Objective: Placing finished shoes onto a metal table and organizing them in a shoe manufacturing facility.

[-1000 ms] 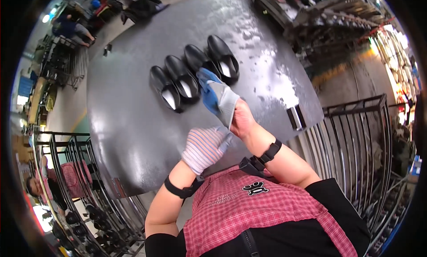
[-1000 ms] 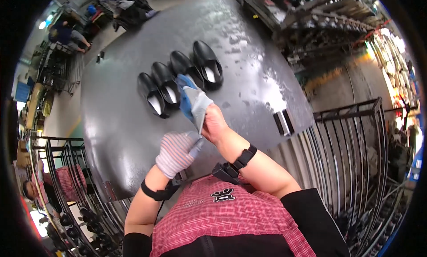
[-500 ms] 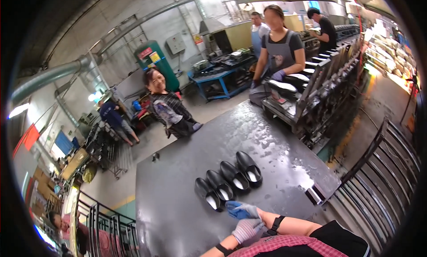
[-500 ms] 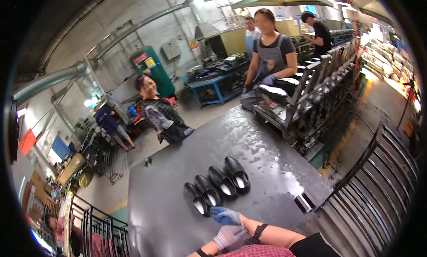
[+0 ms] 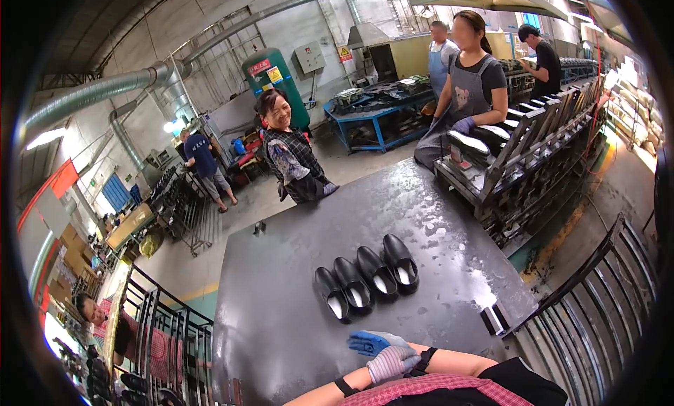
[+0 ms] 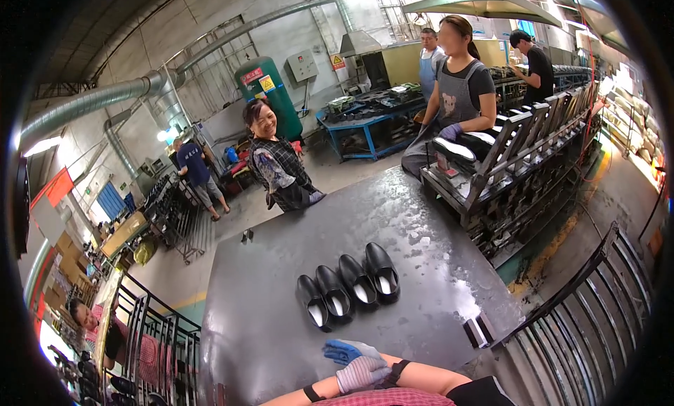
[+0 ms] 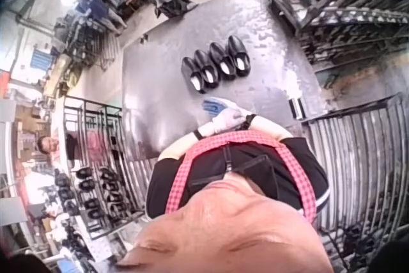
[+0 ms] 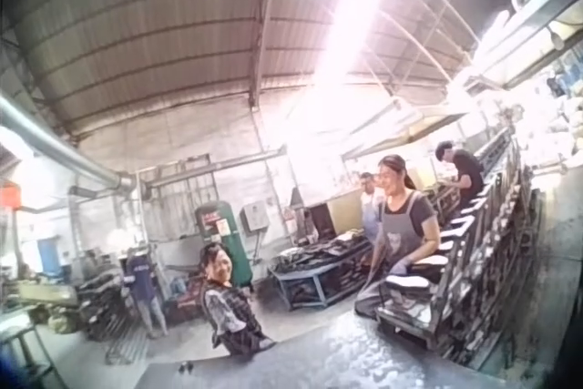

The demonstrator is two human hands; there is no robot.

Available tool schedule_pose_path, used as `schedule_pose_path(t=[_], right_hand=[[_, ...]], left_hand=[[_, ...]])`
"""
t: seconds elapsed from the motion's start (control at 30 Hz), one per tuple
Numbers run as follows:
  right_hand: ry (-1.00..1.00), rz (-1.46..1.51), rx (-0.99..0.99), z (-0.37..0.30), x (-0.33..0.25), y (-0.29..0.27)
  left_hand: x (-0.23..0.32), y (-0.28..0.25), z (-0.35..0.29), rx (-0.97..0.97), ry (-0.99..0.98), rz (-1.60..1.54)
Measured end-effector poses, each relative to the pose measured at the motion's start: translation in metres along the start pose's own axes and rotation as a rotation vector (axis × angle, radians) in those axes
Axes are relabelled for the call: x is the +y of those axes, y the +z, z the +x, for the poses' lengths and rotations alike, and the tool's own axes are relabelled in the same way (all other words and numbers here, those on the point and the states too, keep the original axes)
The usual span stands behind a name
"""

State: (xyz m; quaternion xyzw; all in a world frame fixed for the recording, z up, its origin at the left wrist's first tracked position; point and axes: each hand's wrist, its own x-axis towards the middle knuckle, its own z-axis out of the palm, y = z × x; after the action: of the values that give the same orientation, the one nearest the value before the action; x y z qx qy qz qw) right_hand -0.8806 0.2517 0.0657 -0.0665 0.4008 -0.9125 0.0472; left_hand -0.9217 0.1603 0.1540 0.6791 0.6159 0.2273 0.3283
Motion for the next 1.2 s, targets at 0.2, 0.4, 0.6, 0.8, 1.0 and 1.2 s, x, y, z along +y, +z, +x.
schedule_pose_path(t=[0.2,0.4,0.6,0.8,1.0,1.2], right_hand=[[-0.203,0.029,0.113,-0.021,0.012,0.013],[-0.152,0.153,0.231,-0.003,0.053,-0.057],[-0.015,-0.631,0.356,-0.033,0.053,-0.079],[0.455,-0.341,0.466,-0.133,0.034,-0.077],[0.279,-1.139,0.586,-0.28,0.102,-0.142],[0.86,-1.011,0.844,-0.403,0.125,-0.14]], left_hand=[[0.012,0.001,0.0,-0.081,0.015,-0.182],[0.004,0.009,0.005,-0.093,0.078,-0.122],[-0.012,0.01,0.003,-0.257,-0.176,0.302],[-0.117,0.022,-0.089,-0.116,-0.706,0.21],[-0.223,0.112,-0.203,-0.213,-1.015,0.125],[-0.294,0.147,-0.219,-0.043,-0.975,0.303]])
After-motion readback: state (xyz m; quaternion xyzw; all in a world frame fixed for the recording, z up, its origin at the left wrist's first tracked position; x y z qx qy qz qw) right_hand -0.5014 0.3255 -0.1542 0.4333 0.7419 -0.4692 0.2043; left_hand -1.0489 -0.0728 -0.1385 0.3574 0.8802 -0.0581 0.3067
